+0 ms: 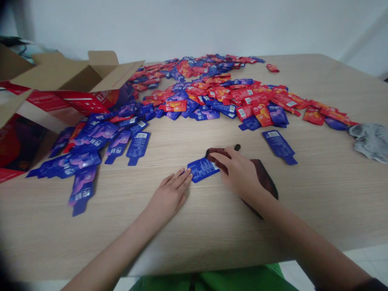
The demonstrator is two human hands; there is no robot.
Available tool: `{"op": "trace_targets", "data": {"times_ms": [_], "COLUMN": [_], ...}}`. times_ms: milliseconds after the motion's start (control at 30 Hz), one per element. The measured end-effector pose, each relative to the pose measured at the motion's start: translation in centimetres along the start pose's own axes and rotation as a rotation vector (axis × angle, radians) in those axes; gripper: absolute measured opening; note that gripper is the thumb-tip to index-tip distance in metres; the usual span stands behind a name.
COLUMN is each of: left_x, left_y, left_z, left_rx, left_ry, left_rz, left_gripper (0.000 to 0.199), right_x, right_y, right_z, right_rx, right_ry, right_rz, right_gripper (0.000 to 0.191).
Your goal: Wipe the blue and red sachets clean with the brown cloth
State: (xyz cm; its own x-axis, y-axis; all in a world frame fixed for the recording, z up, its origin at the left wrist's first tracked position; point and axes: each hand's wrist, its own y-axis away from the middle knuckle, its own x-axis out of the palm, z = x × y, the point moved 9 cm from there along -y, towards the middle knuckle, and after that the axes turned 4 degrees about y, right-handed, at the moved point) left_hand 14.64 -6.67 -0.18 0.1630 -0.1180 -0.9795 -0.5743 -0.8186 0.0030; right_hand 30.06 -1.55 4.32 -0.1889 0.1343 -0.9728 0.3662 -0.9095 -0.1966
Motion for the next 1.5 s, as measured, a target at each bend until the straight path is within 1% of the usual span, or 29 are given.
{"op": "trace_targets", "data": {"times_ms": [33, 100, 133, 167, 200, 267, 433, 533, 600, 700, 767, 800, 833, 900, 967, 1033, 1067, 1133, 1233, 1300, 1367, 1433, 1500], "left_x": [-0.1, -0.3, -0.4, -0.4, -0.4, -0.3, -0.2, -0.1, 0.0, -0.1, -0.3, -0.3, -0.3, -0.6, -1.5, -3.0, -3.8, -5.2, -6.4, -6.0, -4.7, -3.5, -3.0], "left_y": [0.0, 0.1, 0.1, 0.1, 0.1, 0.0, 0.0, 0.0, 0.0, -0.1, 0.0, 0.1, 0.2, 0.6, 1.2, 1.9, 2.1, 2.0, 0.9, 0.3, 0.0, 0.0, 0.1], "left_z": [0.0, -0.1, -0.1, -0.1, -0.1, -0.1, 0.1, 0.2, 0.1, -0.3, -0.5, -0.6, -0.5, 0.4, 2.7, 5.5, 6.8, 8.4, 9.1, 9.3, 10.0, 11.2, 12.7], "left_rx": [-0.002, -0.004, -0.002, 0.002, 0.005, 0.010, 0.007, -0.003, -0.008, -0.021, -0.038, -0.043, -0.049, -0.090, -0.204, -0.349, -0.403, -0.424, -0.364, -0.343, -0.347, -0.354, -0.333], "left_ry": [-0.002, -0.008, -0.010, -0.011, -0.011, -0.007, 0.021, 0.020, 0.020, 0.012, 0.000, -0.003, -0.007, -0.028, -0.085, -0.163, -0.200, -0.254, -0.251, -0.204, -0.165, -0.150, -0.143], "left_rz": [-0.002, -0.014, -0.018, -0.019, -0.017, -0.007, -0.013, -0.014, -0.011, -0.030, -0.051, -0.059, -0.064, -0.082, -0.137, -0.208, -0.234, -0.253, -0.281, -0.279, -0.249, -0.222, -0.205], "left_gripper": [0.051, 0.049, 0.048, 0.048, 0.049, 0.051, 0.050, 0.050, 0.051, 0.051, 0.050, 0.050, 0.050, 0.051, 0.050, 0.046, 0.043, 0.036, 0.031, 0.037, 0.047, 0.051, 0.051], "right_x": [0.1, 1.1, 1.7, 2.2, 2.6, 3.0, 2.6, 2.2, 1.8, 1.4, 1.8, 2.1, 2.3, 2.4, 1.9, 1.2, 0.8, 0.5, 1.0, 2.1, 3.0, 3.6, 3.9], "right_y": [0.1, 0.4, 0.6, 0.8, 0.9, 1.2, 1.7, 1.8, 1.9, 2.0, 2.0, 1.9, 1.8, 1.3, 0.8, 0.1, -0.3, -1.4, -3.8, -5.9, -7.8, -9.4, -10.2], "right_z": [1.5, 4.2, 5.0, 5.3, 5.1, 4.1, -0.1, -1.5, -1.1, 1.6, 3.5, 4.0, 3.9, 2.2, 0.0, -1.1, -0.9, 0.6, 5.0, 8.4, 11.2, 12.9, 13.5], "right_rx": [-0.054, -0.150, -0.175, -0.175, -0.161, -0.119, 0.003, 0.056, 0.059, -0.029, -0.109, -0.127, -0.118, -0.036, 0.039, 0.035, 0.006, -0.064, -0.146, -0.197, -0.247, -0.280, -0.286], "right_ry": [-0.017, -0.026, -0.022, -0.015, -0.009, -0.004, -0.010, -0.019, -0.041, -0.121, -0.152, -0.152, -0.142, -0.120, -0.151, -0.243, -0.302, -0.400, -0.431, -0.382, -0.340, -0.333, -0.355], "right_rz": [0.008, 0.074, 0.111, 0.138, 0.154, 0.161, 0.128, 0.136, 0.112, 0.075, 0.100, 0.119, 0.130, 0.123, 0.102, 0.095, 0.099, 0.106, 0.121, 0.148, 0.152, 0.146, 0.143], "right_gripper": [0.041, 0.044, 0.046, 0.047, 0.048, 0.048, 0.040, 0.041, 0.042, 0.042, 0.042, 0.042, 0.042, 0.042, 0.044, 0.048, 0.050, 0.052, 0.051, 0.049, 0.048, 0.047, 0.046]}}
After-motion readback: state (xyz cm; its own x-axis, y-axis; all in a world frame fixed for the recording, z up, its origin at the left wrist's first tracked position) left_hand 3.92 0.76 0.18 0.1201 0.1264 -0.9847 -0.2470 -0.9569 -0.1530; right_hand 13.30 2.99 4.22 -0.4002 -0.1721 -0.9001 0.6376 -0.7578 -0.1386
